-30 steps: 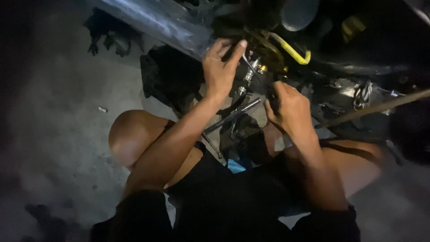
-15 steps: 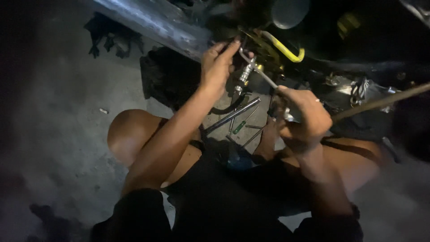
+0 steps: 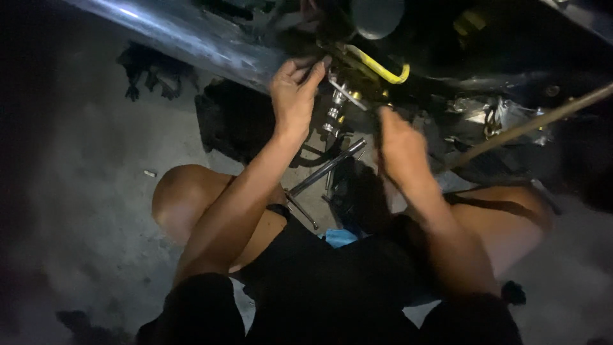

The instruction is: Repairing a motorcycle by loosening and tightening bolts using various hand tools

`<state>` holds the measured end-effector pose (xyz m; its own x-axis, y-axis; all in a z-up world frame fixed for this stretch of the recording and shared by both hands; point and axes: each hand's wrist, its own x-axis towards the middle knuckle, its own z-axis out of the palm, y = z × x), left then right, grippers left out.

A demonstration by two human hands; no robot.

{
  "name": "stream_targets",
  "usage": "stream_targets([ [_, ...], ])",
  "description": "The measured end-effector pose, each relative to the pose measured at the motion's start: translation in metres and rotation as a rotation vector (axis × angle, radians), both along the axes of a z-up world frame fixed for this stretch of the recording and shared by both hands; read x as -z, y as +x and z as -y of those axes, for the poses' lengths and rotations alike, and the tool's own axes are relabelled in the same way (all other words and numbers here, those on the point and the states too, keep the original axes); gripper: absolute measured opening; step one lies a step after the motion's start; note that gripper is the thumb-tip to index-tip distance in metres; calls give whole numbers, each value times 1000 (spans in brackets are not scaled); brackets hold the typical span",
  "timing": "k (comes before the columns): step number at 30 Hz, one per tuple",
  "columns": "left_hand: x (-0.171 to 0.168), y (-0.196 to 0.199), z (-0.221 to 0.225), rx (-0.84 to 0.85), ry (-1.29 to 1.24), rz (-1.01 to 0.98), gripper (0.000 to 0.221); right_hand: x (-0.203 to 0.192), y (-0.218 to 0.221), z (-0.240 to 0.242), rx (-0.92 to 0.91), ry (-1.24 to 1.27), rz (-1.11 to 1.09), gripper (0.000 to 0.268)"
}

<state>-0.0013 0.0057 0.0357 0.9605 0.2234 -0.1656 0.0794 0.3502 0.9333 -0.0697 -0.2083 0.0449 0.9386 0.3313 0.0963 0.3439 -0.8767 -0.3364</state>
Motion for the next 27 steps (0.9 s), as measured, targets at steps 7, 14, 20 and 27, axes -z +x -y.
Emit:
stream_targets([
  [7, 11, -2, 0, -6, -22, 184, 15, 33, 4, -27, -148, -47, -131, 46],
  [14, -30, -14, -11, -9, 75, 37, 28, -17, -6, -30, -107, 50, -136, 38],
  [20, -37, -12, -17, 22, 88, -63, 26, -75, -19, -44, -68, 149, 63, 19],
  [27, -36, -8, -14, 5, 60, -27, 21, -97, -29, -42, -73, 145, 153, 40],
])
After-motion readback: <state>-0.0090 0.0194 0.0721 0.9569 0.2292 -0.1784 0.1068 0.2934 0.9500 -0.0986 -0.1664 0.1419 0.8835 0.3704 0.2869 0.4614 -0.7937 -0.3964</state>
